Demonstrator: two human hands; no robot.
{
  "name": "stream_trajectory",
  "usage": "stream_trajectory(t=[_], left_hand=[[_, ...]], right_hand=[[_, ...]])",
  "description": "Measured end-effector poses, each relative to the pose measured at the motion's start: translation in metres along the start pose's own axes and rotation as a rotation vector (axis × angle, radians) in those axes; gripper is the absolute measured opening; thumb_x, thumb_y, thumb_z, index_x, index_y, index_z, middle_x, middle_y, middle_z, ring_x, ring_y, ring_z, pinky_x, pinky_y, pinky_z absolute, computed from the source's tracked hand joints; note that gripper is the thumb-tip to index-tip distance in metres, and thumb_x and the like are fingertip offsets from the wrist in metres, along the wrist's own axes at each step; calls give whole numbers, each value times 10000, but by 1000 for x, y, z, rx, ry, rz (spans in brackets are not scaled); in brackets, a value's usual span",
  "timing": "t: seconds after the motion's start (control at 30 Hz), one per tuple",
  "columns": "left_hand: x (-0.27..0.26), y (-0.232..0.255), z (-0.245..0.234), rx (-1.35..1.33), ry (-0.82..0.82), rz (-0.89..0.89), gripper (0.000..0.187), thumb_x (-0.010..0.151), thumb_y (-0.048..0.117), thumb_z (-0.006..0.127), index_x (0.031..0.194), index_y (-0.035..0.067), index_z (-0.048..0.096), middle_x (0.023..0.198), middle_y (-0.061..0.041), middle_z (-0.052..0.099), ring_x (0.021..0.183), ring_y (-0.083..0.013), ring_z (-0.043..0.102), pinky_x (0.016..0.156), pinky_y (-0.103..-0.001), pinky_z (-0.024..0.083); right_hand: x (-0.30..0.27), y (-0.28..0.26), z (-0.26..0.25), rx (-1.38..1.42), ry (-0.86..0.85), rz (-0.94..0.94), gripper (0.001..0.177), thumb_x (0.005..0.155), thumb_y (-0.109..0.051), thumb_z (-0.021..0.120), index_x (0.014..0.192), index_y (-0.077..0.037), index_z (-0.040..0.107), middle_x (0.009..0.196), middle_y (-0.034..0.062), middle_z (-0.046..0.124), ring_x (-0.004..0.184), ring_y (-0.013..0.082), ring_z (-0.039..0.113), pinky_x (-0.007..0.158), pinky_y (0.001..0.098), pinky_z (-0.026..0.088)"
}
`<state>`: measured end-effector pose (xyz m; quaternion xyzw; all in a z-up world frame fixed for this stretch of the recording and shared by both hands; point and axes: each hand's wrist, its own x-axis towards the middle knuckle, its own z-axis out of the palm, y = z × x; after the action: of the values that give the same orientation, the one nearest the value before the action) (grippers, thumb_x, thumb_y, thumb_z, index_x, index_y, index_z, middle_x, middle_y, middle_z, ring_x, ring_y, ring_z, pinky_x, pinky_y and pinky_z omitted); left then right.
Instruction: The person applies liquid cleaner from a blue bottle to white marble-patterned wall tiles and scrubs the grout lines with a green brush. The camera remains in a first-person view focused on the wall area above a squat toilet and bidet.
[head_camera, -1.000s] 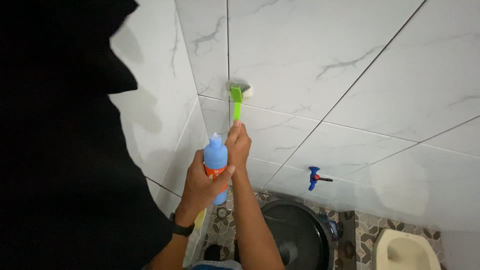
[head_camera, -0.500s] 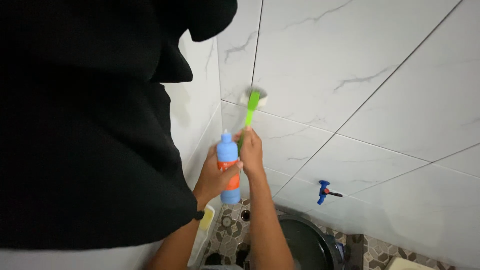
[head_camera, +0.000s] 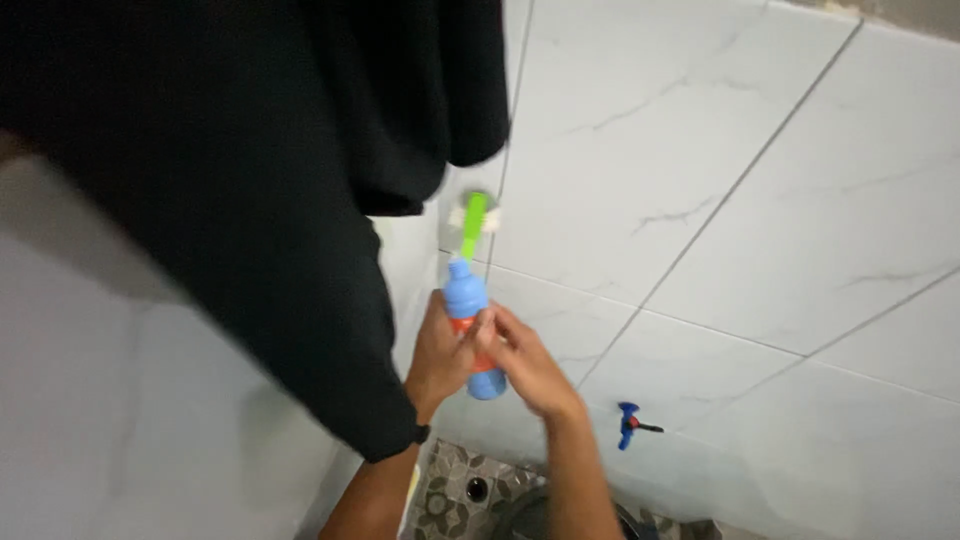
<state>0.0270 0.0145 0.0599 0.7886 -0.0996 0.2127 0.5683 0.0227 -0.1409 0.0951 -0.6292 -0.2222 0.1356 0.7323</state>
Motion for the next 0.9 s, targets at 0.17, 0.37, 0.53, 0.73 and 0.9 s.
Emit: stream_trajectory(t=[0.17,0.37,0.53,0.73,0.9], left_hand=[[11,14,-11,-8,-36,146,644,1022,586,427,1321,16,463,1158,-155,604,1061,-270,646,921,-389,512],[7,20,-18,190,-28,170,528,1012,503,506,1264,40,534,1200,-157,593,1069,-286,625,960,-392,524],[1,34,-9,270,80,116,418,1030,322,502,1336,37,491,1239,-150,564,1113,-253,650,986,-386,535],[7,56,-7,475,98,-51,582,1039,188,433,1585,68,268,1087,-135,552,840,-240,623,696,-363,551],[36,72,-11,671,212,145,611,1016,167,510,1574,44,295,862,-79,558,606,-154,573,477,-280,511]], right_hand=[[-17,-75,9,-387,8,-52,866,777,-233,839,1528,-91,433,1280,145,663,1088,261,666,926,383,557],[6,-188,-23,-1178,302,-531,783,729,-233,854,1441,-160,537,1221,100,690,988,245,702,797,386,564],[45,-327,-4,-1838,391,-426,612,688,-281,882,1261,-229,672,1013,93,733,955,316,687,726,473,525],[97,-381,31,-2093,431,-442,144,760,-190,783,891,-132,798,884,153,754,820,341,733,662,433,550],[116,-395,37,-2229,414,-304,194,770,-153,752,951,-177,818,916,119,781,869,307,754,717,364,520]])
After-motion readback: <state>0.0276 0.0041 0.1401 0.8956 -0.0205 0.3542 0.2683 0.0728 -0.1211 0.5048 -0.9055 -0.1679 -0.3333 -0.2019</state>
